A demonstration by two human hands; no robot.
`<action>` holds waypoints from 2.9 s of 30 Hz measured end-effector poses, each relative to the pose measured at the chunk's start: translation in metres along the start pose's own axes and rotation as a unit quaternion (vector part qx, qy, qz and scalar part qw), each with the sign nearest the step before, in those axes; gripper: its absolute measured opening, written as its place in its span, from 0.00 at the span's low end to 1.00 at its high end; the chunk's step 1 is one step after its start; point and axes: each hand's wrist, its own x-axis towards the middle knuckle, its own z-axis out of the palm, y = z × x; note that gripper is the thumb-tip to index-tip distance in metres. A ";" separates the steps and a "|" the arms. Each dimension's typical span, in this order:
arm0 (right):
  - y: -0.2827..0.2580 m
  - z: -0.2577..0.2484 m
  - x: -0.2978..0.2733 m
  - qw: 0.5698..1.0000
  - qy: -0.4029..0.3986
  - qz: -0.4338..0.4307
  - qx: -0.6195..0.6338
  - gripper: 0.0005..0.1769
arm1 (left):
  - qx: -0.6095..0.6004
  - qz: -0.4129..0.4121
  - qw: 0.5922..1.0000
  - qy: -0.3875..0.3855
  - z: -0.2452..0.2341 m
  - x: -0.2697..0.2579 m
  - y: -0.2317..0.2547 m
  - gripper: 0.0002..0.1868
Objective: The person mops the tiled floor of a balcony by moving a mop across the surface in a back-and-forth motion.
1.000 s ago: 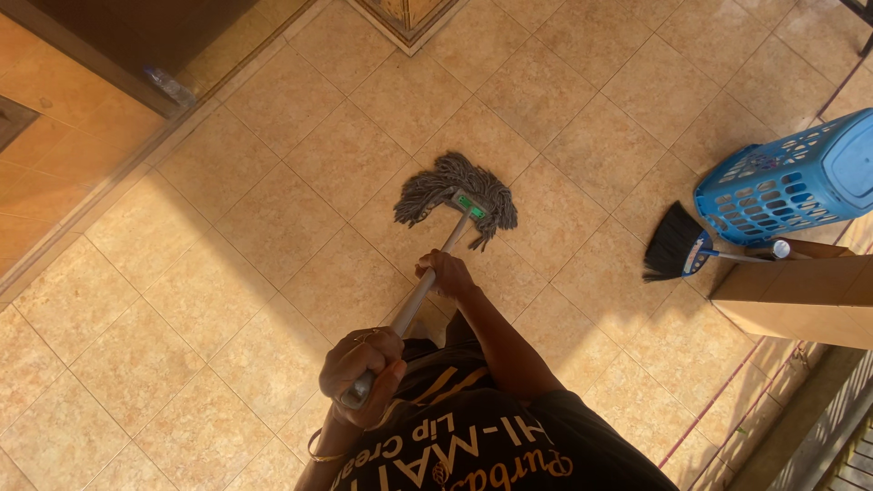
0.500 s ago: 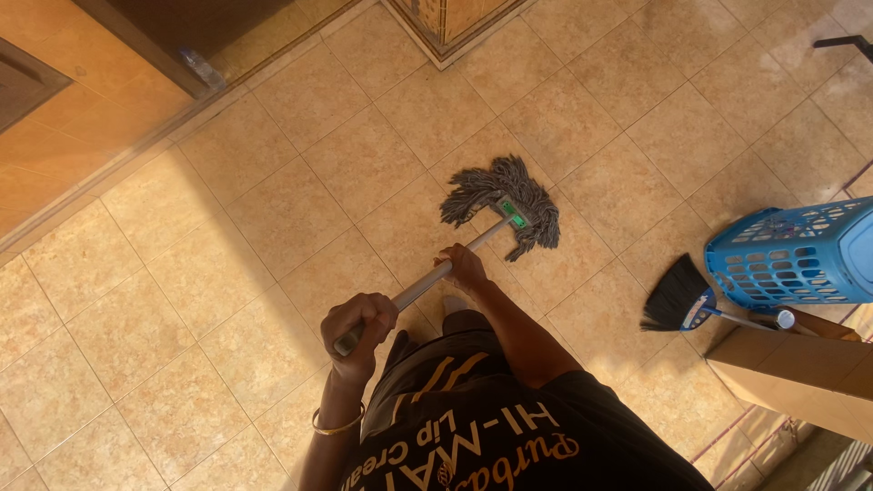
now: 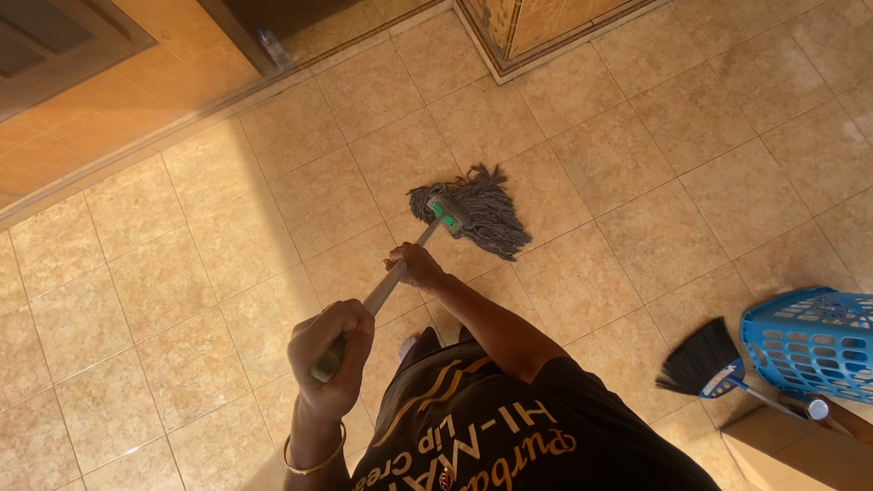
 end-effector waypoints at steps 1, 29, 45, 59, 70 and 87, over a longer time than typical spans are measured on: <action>0.000 0.004 0.006 1.000 -0.011 -0.016 0.025 0.23 | 0.022 -0.001 1.000 0.006 0.007 -0.001 0.002 0.11; 0.025 -0.148 -0.105 0.971 -0.034 0.205 -0.121 0.06 | -0.196 0.152 0.963 -0.105 0.107 0.011 -0.030 0.16; 0.090 -0.131 -0.056 0.962 0.158 0.196 -0.103 0.14 | -0.220 0.022 0.959 -0.175 0.069 0.081 -0.104 0.16; -0.013 -0.018 0.147 0.995 0.045 0.084 -0.026 0.23 | -0.016 -0.004 0.993 -0.113 -0.084 0.172 -0.063 0.14; -0.037 0.008 0.168 0.998 -0.012 0.053 -0.020 0.12 | -0.045 0.051 0.997 -0.023 -0.098 0.158 -0.070 0.15; 0.002 -0.076 0.120 0.969 0.089 0.218 -0.069 0.08 | -0.216 0.149 0.946 -0.192 -0.044 0.178 -0.115 0.17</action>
